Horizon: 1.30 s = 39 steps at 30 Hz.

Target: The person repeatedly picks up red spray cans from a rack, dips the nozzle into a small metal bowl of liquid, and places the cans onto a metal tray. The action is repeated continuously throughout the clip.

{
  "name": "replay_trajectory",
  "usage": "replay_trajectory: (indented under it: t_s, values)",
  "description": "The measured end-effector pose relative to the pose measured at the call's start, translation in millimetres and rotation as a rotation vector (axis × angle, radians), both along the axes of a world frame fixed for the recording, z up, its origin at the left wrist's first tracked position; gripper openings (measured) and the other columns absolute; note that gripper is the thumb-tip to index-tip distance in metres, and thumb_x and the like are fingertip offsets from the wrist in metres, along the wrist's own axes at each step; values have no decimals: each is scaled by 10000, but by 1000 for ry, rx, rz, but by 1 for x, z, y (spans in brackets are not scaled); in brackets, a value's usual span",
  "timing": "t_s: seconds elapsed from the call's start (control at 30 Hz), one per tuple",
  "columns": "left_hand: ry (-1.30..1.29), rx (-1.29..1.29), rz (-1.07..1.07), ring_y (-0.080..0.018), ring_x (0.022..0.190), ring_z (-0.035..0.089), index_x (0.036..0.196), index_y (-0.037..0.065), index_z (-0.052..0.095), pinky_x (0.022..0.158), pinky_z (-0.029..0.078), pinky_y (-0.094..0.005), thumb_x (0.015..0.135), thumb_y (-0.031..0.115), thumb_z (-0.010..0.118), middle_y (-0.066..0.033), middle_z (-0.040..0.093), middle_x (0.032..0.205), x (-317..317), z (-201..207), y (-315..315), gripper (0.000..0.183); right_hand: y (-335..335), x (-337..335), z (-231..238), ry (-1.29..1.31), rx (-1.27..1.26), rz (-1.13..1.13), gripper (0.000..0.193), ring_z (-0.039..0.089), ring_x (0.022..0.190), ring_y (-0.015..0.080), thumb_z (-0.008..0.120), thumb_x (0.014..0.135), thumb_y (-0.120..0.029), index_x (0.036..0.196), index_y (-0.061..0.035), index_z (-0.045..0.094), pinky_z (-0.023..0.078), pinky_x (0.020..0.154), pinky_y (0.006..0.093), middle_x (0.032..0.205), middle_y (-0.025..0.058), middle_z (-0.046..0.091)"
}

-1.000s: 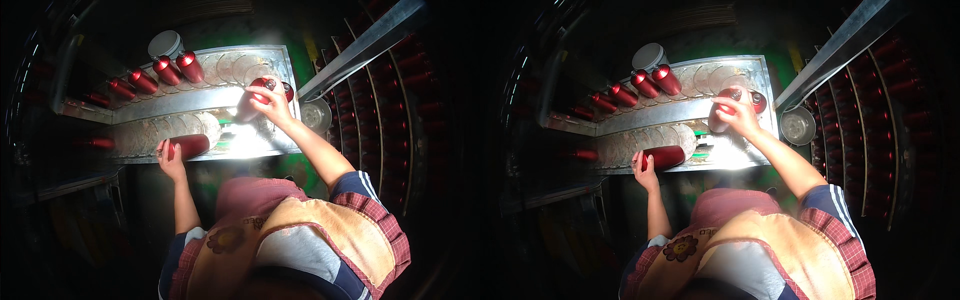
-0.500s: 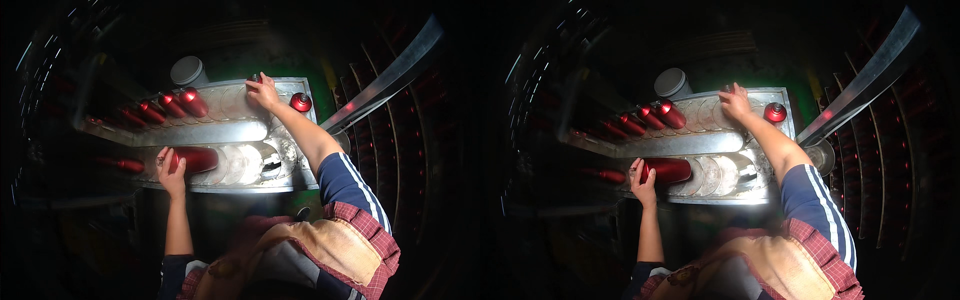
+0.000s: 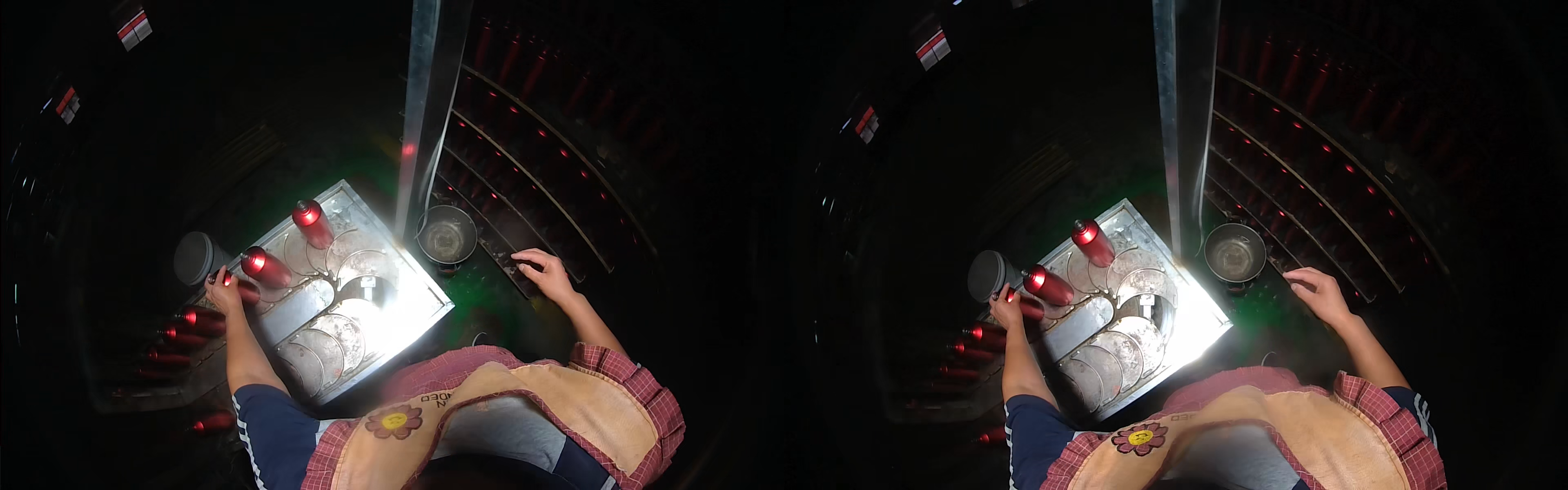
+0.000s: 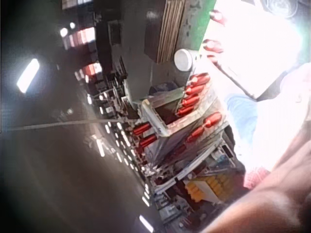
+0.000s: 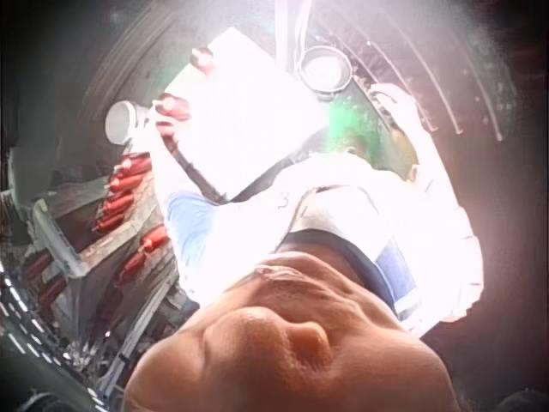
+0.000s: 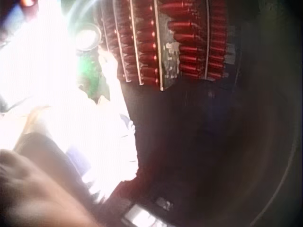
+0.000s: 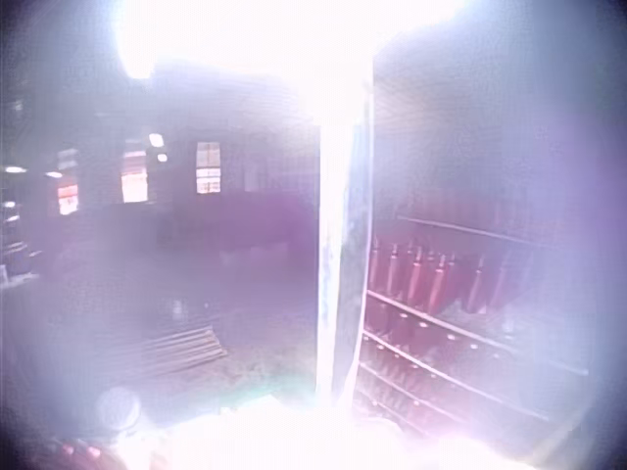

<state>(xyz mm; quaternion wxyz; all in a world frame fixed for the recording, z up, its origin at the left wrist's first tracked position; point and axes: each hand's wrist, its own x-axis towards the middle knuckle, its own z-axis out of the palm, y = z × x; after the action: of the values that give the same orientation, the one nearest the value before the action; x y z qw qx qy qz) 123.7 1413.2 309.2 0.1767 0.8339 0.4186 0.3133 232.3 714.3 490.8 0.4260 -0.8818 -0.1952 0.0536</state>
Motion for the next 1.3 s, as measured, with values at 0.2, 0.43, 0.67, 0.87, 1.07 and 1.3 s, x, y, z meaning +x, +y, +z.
replay_trajectory:
  t_s: [0.2, 0.43, 0.67, 0.87, 1.07, 1.3]
  values:
    - [-542, 411, 208, -263, 1012, 635, 1267, 33, 638, 847, 526, -325, 975, 166, 606, -198, 654, 1158, -100, 52, -63, 323, -143, -23, 10, -143, 305, -589, 275, 635, 1018, 115, 622, 931, -40, 1199, -54, 684, 518, 853, 233, 1146, 59, 671]
    - [-763, -546, -573, -133, 810, 608, 1196, 12, 634, 659, 501, -222, 999, 153, 565, -117, 655, 1026, 44, 79, -390, 252, -391, 154, 108, -654, -119, -729, 447, 479, 1313, 282, 665, 917, -165, 1352, -226, 584, 479, 1044, 406, 1456, 112, 446]
    - [-607, -743, -958, -126, 852, 628, 1176, 15, 642, 639, 522, -220, 990, 164, 587, -69, 657, 1050, 271, 210, -615, 245, -547, 374, 137, -589, -599, -819, 480, 447, 1328, 372, 716, 875, -378, 1334, -306, 595, 428, 1076, 496, 1468, 161, 440]
    - [-417, -177, -1229, -256, 1130, 584, 1270, 45, 632, 969, 470, -348, 886, 93, 675, -116, 583, 1264, 466, 292, -728, 389, -567, 402, 104, -483, -230, -651, 429, 388, 1386, 366, 753, 850, -210, 1259, -229, 628, 412, 1104, 465, 1485, 167, 394]
    - [-201, 256, -1167, -409, 1250, 485, 1357, 286, 588, 1053, 426, -478, 794, 312, 790, -202, 447, 1447, 604, 310, -802, 599, -585, 377, 83, -686, -146, -712, 449, 449, 1327, 307, 753, 840, -201, 1269, -255, 632, 423, 1074, 398, 1446, 121, 429]
    - [-349, 189, -1220, -368, 1137, 577, 1210, 208, 670, 957, 494, -432, 768, 267, 812, -168, 563, 1261, 613, 275, -799, 468, -547, 257, 50, -395, 744, -994, 494, 515, 1257, 263, 656, 906, -263, 1371, -130, 553, 448, 1050, 418, 1376, 122, 506]
